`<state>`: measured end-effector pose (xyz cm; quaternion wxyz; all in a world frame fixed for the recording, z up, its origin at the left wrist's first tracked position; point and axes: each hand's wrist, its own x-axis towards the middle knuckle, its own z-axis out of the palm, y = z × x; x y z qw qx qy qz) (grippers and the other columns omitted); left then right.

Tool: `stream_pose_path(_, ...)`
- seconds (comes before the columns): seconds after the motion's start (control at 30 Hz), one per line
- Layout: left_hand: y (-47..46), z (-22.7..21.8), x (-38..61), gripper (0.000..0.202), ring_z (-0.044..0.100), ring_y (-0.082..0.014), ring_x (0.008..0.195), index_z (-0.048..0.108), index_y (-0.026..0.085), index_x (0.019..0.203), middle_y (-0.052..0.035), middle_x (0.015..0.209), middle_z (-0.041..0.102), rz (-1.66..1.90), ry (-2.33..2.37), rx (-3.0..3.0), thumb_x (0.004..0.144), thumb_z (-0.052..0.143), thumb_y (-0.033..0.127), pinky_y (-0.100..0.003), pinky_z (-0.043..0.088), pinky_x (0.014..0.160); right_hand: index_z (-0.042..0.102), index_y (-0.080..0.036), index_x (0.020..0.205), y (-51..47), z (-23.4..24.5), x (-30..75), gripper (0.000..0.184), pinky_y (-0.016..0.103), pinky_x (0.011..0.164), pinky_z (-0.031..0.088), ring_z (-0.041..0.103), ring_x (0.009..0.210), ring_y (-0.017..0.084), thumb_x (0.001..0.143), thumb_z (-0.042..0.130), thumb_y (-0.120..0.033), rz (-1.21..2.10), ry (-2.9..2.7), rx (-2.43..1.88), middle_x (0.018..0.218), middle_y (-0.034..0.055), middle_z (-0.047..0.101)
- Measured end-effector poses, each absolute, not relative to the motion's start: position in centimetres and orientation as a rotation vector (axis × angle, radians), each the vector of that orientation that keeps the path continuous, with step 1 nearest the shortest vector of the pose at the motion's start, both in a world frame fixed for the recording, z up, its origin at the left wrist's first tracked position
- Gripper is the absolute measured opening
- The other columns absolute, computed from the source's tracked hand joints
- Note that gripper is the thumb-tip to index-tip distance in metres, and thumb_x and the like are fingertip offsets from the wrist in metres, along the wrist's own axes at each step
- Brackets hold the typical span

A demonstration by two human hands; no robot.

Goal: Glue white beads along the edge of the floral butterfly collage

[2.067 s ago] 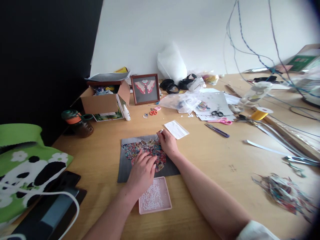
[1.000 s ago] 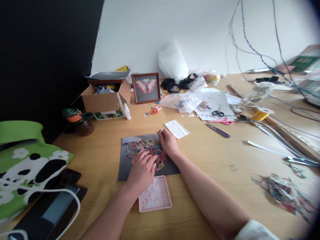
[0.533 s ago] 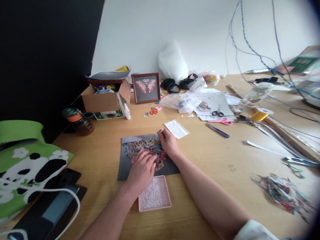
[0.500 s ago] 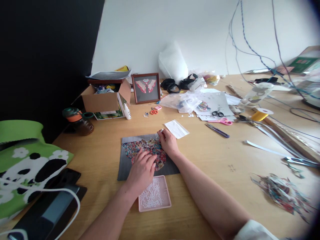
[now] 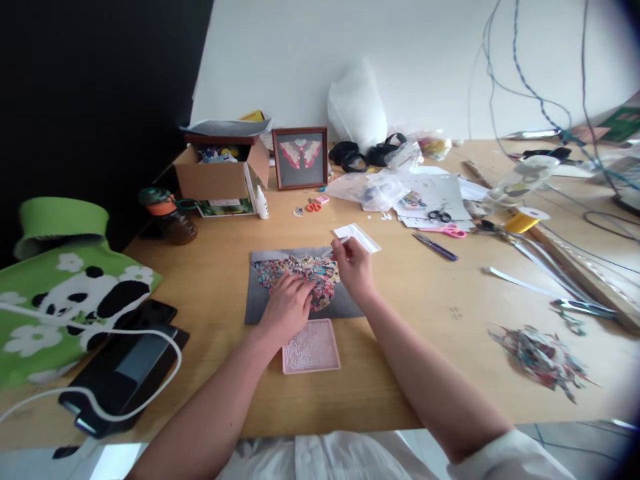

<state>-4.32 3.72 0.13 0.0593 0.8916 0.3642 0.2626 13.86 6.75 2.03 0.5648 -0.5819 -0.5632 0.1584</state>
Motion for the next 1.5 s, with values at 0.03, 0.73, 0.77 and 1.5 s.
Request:
stream_pose_path(0.03,3.8,0.1,-4.4,0.028,0.057,-0.0247,0.108,0.061,0.017,0.114,-0.0088,0.105,0.068,0.796,1.102,2.703,0.09,0.05,0.01,-0.052,0.036,0.109,0.044,-0.022,0.066,5.8,2.3,13.7,0.037,0.026,0.054,0.037,0.048,0.056,0.014,0.091,0.05,-0.047,0.39,-1.326,-1.35,0.058,-0.0012,0.052)
stream_pose_path(0.73,3.5,0.7,-4.5,0.028,0.054,-0.0254,0.111,0.06,0.012,0.116,-0.0099,0.108,0.066,0.775,1.097,2.723,0.092,0.045,0.009,-0.049,0.037,0.108,0.044,-0.022,0.071,-3.1,1.1,12.4,0.021,0.027,0.055,0.037,0.046,0.055,0.014,0.091,0.046,-0.027,0.454,-1.851,-1.204,0.062,-0.0003,0.047)
stream_pose_path(0.77,3.5,0.7,-4.5,0.027,0.053,-0.0255,0.111,0.06,0.011,0.115,-0.0103,0.108,0.066,0.774,1.091,2.72,0.092,0.045,0.009,-0.049,0.037,0.108,0.043,-0.022,0.071,-3.1,1.1,12.4,0.021,0.027,0.055,0.036,0.046,0.055,0.014,0.092,0.046,-0.027,0.451,-1.853,-1.202,0.062,-0.0006,0.047)
stream_pose_path(1.5,3.4,0.7,-4.5,0.029,0.051,-0.0257,0.112,0.06,0.013,0.116,-0.0103,0.109,0.065,0.756,1.075,2.689,0.09,0.047,0.009,-0.049,0.036,0.108,0.044,-0.02,0.075,-2.8,0.6,12.5,0.017,0.025,0.053,0.032,0.043,0.054,0.012,0.092,0.048,-0.019,0.458,-1.886,-1.126,0.064,-0.0011,0.046)
